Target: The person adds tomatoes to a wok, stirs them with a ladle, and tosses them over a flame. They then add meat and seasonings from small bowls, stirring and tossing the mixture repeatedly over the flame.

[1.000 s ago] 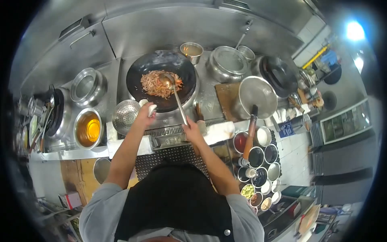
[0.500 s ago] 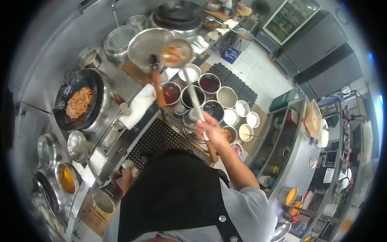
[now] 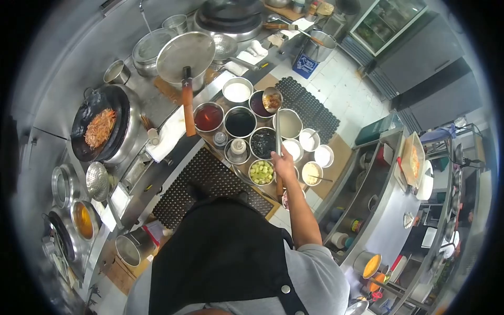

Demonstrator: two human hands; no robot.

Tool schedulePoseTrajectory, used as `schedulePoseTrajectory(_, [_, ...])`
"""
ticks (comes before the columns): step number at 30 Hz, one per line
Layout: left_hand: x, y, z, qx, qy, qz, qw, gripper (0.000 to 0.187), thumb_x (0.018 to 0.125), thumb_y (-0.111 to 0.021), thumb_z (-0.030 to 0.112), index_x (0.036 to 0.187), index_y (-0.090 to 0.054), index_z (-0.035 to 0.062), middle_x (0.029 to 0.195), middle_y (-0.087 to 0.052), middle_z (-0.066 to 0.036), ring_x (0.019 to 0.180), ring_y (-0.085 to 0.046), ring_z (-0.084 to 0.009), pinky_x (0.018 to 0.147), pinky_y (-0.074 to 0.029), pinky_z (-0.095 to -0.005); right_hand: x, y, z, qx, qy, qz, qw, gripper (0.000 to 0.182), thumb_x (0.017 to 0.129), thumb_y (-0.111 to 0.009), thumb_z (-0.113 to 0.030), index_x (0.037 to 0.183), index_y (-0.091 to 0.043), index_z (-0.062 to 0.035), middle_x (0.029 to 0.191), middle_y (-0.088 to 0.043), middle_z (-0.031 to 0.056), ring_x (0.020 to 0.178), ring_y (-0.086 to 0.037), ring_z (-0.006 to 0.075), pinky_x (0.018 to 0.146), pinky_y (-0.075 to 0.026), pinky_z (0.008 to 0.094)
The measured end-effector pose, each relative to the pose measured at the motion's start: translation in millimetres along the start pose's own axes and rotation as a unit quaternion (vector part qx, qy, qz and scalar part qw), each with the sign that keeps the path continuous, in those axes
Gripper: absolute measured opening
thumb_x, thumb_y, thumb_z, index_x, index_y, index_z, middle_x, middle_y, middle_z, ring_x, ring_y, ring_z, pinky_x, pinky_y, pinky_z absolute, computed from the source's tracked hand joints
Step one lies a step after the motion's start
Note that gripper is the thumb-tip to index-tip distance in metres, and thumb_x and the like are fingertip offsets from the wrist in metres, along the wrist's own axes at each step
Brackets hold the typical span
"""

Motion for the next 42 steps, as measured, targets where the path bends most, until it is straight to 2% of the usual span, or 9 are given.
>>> schedulePoseTrajectory(4, [36.8,66.4,19.7,0.065,-0.028,0.074,0.995,0.022,0.086,-0.067,0.013,0.105,-0.075,0.0051,0.095,-0.074,-0.018,0.082,-0.073,-0.0340,0.072,-0.058,-0.0455,4.5,-0.2,1.1,-0.006,-0.015,-0.003,1.000,0.058,0.096,-0.064,-0.014,0.151,-0.046,-0.0094,0.062,-0.054,-0.0005,0.046,-0.048,0.0104,0.043,-0.040,0.0276])
schedulePoseTrajectory(7, [-19.7,176.2,86.2,-0.446,0.123,0.133,0.876,0.036,0.078,-0.073,0.006,0.113,-0.068,0.0007,0.097,-0.072,-0.018,0.086,-0.072,-0.0324,0.070,-0.058,-0.0462,6.2,-2.1,1.3,0.006,-0.005,0.000,1.000,0.054,0.096,-0.064,-0.012,0.148,-0.050,-0.0093,0.062,-0.055,-0.0005,0.046,-0.049,0.0101,0.043,-0.040,0.0272])
schedulePoseTrajectory(13, [33.6,71.4,28.1,-0.352,0.097,0.132,0.922,0.041,0.074,-0.080,0.013,0.110,-0.066,0.0018,0.098,-0.072,-0.020,0.087,-0.072,-0.0339,0.072,-0.057,-0.0453,4.6,-11.1,0.3,0.015,-0.004,-0.011,1.000,0.052,0.096,-0.065,-0.012,0.146,-0.052,-0.0091,0.065,-0.055,-0.0003,0.046,-0.048,0.0098,0.043,-0.040,0.0262])
schedulePoseTrajectory(17, [30.5,-12.0,37.3,0.212,-0.171,0.031,0.962,0.032,0.080,-0.076,0.042,0.093,-0.077,0.0126,0.084,-0.074,-0.013,0.081,-0.072,-0.0358,0.071,-0.055,-0.0464,9.8,-13.2,7.4,0.003,0.008,-0.012,1.000,0.051,0.097,-0.064,-0.013,0.146,-0.051,-0.0094,0.065,-0.055,-0.0007,0.047,-0.049,0.0101,0.043,-0.041,0.0259])
schedulePoseTrajectory(21, [-8.4,-11.6,24.8,0.063,-0.225,0.108,0.966,0.038,0.082,-0.066,0.054,0.081,-0.078,0.0187,0.073,-0.072,-0.007,0.075,-0.071,-0.0351,0.067,-0.053,-0.0471,1.2,-19.5,0.8,0.146,-0.056,-0.019,0.988,0.027,0.099,-0.063,-0.017,0.124,-0.057,-0.0091,0.065,-0.053,-0.0004,0.046,-0.050,0.0120,0.041,-0.040,0.0277])
schedulePoseTrajectory(23, [-5.5,-21.4,-3.0,-0.006,-0.117,0.087,0.989,0.034,0.081,-0.069,0.047,0.086,-0.076,0.0138,0.079,-0.073,-0.011,0.079,-0.072,-0.0353,0.070,-0.054,-0.0468,-14.3,-22.7,-19.1,0.224,-0.059,-0.032,0.972,0.010,0.100,-0.061,-0.018,0.103,-0.054,-0.0122,0.067,-0.052,0.0006,0.045,-0.049,0.0133,0.040,-0.038,0.0287])
schedulePoseTrajectory(29, [-5.4,-21.6,-56.3,-0.297,0.203,0.131,0.924,0.037,0.076,-0.080,0.025,0.101,-0.072,-0.0010,0.097,-0.074,-0.021,0.092,-0.072,-0.0360,0.081,-0.056,-0.0459,-63.8,-56.6,-111.1,0.239,-0.016,-0.104,0.965,0.007,0.103,-0.055,-0.017,0.102,-0.050,-0.0120,0.068,-0.047,0.0014,0.047,-0.046,0.0125,0.041,-0.036,0.0271])
schedulePoseTrajectory(35, [0.2,25.4,-32.1,-0.268,0.227,0.082,0.933,0.041,0.076,-0.079,0.026,0.103,-0.072,-0.0039,0.100,-0.072,-0.027,0.100,-0.070,-0.0401,0.085,-0.056,-0.0472,-120.6,-182.0,-188.8,0.304,-0.049,-0.302,0.902,0.045,0.104,-0.054,-0.022,0.147,-0.044,-0.0124,0.067,-0.042,0.0007,0.046,-0.042,0.0132,0.041,-0.034,0.0281])
schedulePoseTrajectory(42, [-14.1,155.5,-49.4,-0.457,0.160,0.202,0.851,0.043,0.074,-0.081,0.028,0.109,-0.071,0.0043,0.105,-0.073,-0.022,0.102,-0.070,-0.0385,0.087,-0.055,-0.0459,-107.5,-399.9,-229.3,0.066,-0.004,-0.447,0.892,0.041,0.102,-0.057,-0.015,0.142,-0.049,-0.0080,0.070,-0.049,0.0006,0.049,-0.051,0.0128,0.043,-0.041,0.0275])
Point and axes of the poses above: each hand's wrist, its own x-axis towards the middle knuckle, its own y-axis out of the back of the hand, z = x × y, the point moved 8 cm from there along x, towards the middle knuckle
